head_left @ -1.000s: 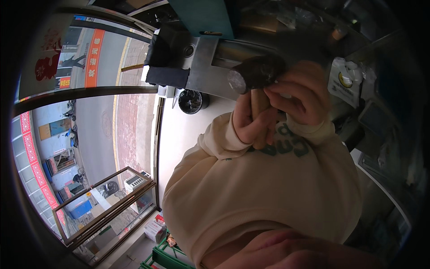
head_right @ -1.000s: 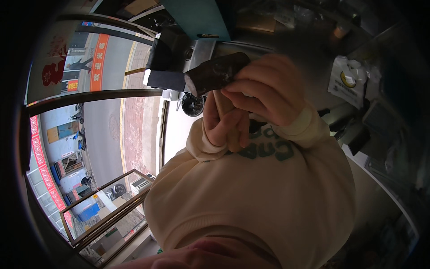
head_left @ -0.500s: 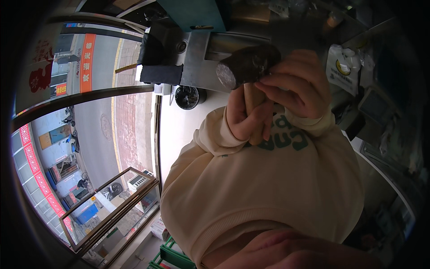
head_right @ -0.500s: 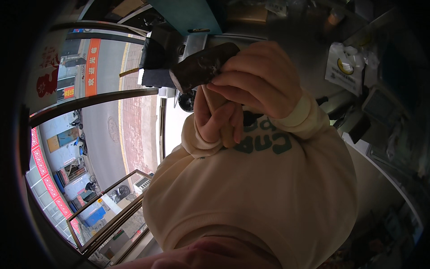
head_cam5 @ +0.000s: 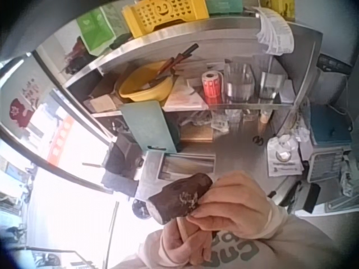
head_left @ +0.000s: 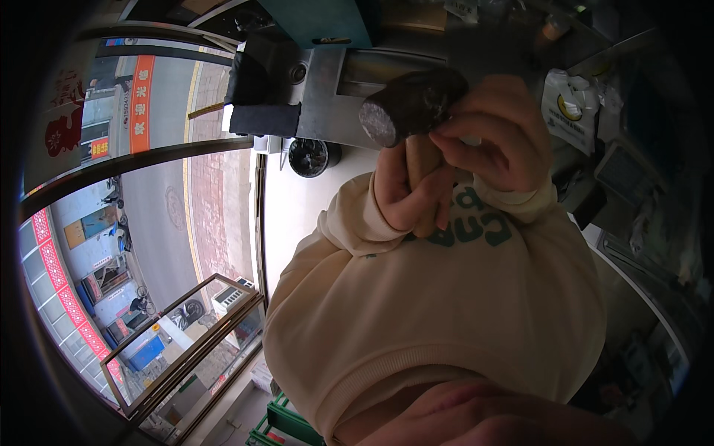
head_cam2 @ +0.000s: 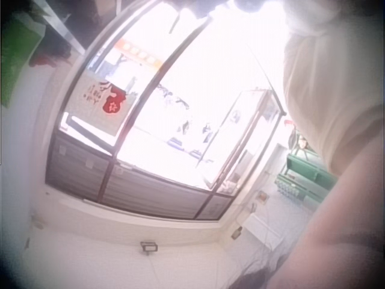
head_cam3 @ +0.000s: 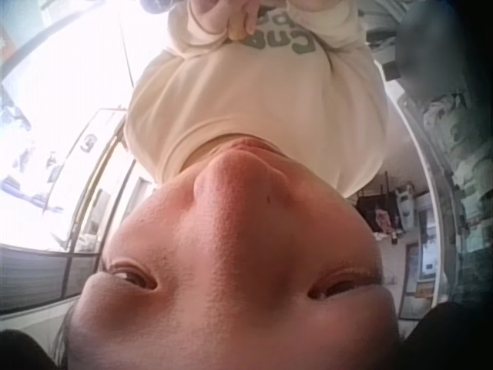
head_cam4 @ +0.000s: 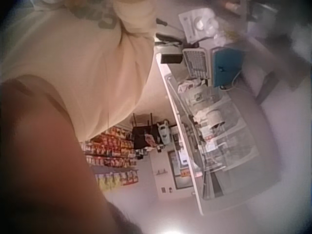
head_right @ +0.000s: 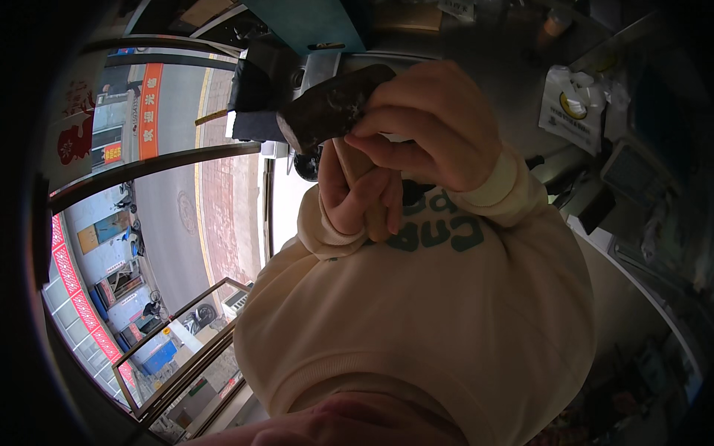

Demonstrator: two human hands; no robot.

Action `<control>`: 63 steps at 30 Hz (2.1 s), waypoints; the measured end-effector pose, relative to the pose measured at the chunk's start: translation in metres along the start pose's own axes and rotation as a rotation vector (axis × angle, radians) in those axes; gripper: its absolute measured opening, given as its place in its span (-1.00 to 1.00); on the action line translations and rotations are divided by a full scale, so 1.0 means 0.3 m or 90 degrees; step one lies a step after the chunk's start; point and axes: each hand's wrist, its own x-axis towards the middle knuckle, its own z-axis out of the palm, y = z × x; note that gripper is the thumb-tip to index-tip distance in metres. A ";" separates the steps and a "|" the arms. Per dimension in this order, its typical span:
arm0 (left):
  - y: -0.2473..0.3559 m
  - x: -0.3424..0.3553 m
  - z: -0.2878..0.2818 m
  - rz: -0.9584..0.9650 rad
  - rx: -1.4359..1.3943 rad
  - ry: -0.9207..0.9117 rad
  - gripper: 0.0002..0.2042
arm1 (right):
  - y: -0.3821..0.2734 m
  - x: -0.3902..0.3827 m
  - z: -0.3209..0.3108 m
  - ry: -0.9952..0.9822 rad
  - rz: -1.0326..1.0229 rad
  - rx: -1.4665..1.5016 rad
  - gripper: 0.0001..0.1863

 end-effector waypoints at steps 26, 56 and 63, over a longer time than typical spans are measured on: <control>0.032 0.018 0.014 -0.074 -0.136 0.041 -0.60 | 0.017 -0.023 -0.019 0.041 0.132 0.165 -0.73; -0.036 -0.189 0.148 -0.057 -0.019 0.163 -0.48 | -0.116 -0.032 -0.006 -0.046 0.109 0.244 -0.72; -0.074 -0.217 0.235 -0.059 0.031 0.217 -0.43 | -0.144 -0.068 -0.071 -0.053 0.074 0.252 -0.70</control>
